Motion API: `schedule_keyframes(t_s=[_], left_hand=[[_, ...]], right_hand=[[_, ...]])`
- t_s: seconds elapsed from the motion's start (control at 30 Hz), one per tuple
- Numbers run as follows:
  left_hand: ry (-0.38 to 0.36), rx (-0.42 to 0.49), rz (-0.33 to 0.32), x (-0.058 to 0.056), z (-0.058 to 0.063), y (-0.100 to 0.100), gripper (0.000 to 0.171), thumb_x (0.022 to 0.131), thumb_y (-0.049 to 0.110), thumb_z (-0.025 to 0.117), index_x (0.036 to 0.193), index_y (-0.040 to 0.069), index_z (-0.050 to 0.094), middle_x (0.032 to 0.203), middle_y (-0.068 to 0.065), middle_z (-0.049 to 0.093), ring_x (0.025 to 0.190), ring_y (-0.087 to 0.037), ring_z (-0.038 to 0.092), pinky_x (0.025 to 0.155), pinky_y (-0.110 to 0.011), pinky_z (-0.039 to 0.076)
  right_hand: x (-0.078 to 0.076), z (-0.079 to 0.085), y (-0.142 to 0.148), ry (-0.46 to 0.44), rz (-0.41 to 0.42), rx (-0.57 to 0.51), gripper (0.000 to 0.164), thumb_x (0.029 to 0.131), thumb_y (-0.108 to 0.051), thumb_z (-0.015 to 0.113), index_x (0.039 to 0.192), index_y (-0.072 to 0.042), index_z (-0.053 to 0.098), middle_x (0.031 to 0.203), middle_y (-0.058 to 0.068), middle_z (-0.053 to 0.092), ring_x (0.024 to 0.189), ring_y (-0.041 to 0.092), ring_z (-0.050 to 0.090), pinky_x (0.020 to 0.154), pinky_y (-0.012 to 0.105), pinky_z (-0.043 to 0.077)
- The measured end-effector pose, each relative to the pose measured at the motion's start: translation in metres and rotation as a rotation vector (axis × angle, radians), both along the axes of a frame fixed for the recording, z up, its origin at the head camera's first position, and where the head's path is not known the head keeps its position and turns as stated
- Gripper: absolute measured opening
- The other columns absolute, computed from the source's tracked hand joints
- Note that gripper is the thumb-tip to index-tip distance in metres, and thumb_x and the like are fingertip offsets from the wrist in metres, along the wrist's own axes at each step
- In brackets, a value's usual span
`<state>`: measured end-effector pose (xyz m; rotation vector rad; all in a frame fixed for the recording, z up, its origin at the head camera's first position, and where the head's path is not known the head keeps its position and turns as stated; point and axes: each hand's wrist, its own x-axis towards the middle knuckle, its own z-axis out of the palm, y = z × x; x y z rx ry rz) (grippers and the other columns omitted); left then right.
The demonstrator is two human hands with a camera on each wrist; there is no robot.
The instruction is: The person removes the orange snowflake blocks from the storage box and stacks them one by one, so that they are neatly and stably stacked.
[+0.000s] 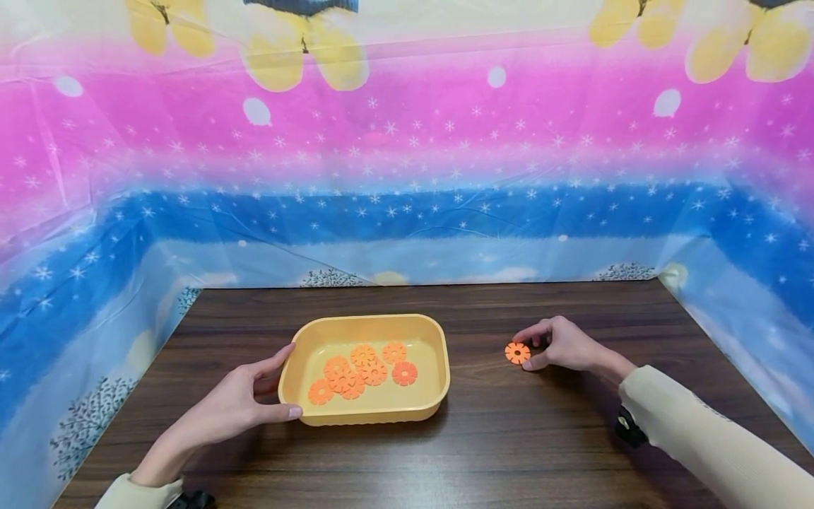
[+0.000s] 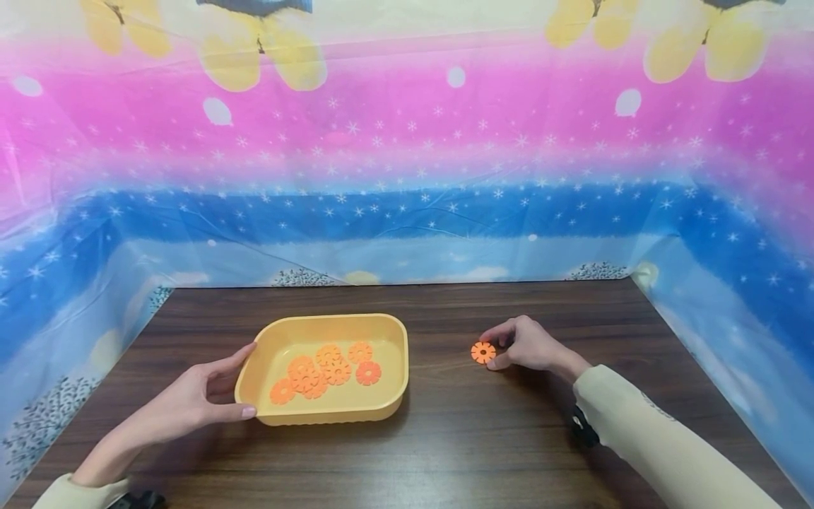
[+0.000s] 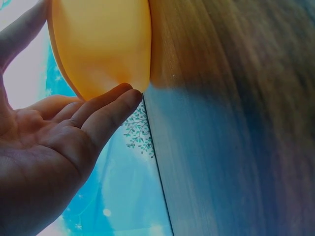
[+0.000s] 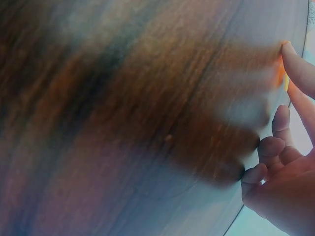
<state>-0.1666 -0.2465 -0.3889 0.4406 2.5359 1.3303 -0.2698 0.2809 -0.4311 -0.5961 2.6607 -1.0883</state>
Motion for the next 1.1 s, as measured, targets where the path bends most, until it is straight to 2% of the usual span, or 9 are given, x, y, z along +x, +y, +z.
schedule_keyframes(t_s=[0.5,0.83,0.9,1.1], left_hand=[[-0.013,0.007,0.002,-0.0001,-0.0012,-0.0010,0.093,0.075,0.030,0.078,0.148,0.016,0.022,0.145,-0.017,0.031,0.117,-0.029,0.050,0.078,-0.026,0.052],[-0.013,0.020,-0.003,-0.0008,-0.0023,-0.0017,0.093,0.075,0.028,0.078,0.148,0.016,0.022,0.144,-0.017,0.033,0.117,-0.029,0.050,0.078,-0.026,0.052],[-0.012,0.023,-0.005,-0.0010,-0.0025,-0.0018,0.093,0.075,0.028,0.078,0.148,0.016,0.022,0.144,-0.017,0.033,0.117,-0.029,0.050,0.078,-0.026,0.052],[-0.012,0.024,-0.008,-0.0008,-0.0017,-0.0012,0.092,0.076,0.028,0.077,0.148,0.015,0.021,0.144,-0.017,0.033,0.117,-0.029,0.050,0.079,-0.026,0.052]], right_hand=[[-0.0013,-0.0001,0.0008,0.004,0.021,0.010,0.045,0.068,-0.026,0.083,0.110,-0.015,0.069,0.100,0.004,0.060,0.084,0.026,0.045,0.066,0.033,0.039],[-0.0016,-0.0004,0.0009,0.004,0.017,0.011,0.044,0.068,-0.026,0.083,0.109,-0.017,0.070,0.100,0.004,0.060,0.084,0.025,0.045,0.066,0.032,0.040],[0.0033,0.0063,-0.0026,0.000,0.016,0.005,0.043,0.069,-0.021,0.082,0.110,-0.013,0.069,0.100,0.007,0.060,0.084,0.028,0.045,0.066,0.032,0.039],[-0.0001,0.0025,0.0014,0.011,0.011,0.012,0.044,0.068,-0.025,0.083,0.109,-0.018,0.070,0.101,0.004,0.060,0.085,0.025,0.046,0.069,0.034,0.041]])
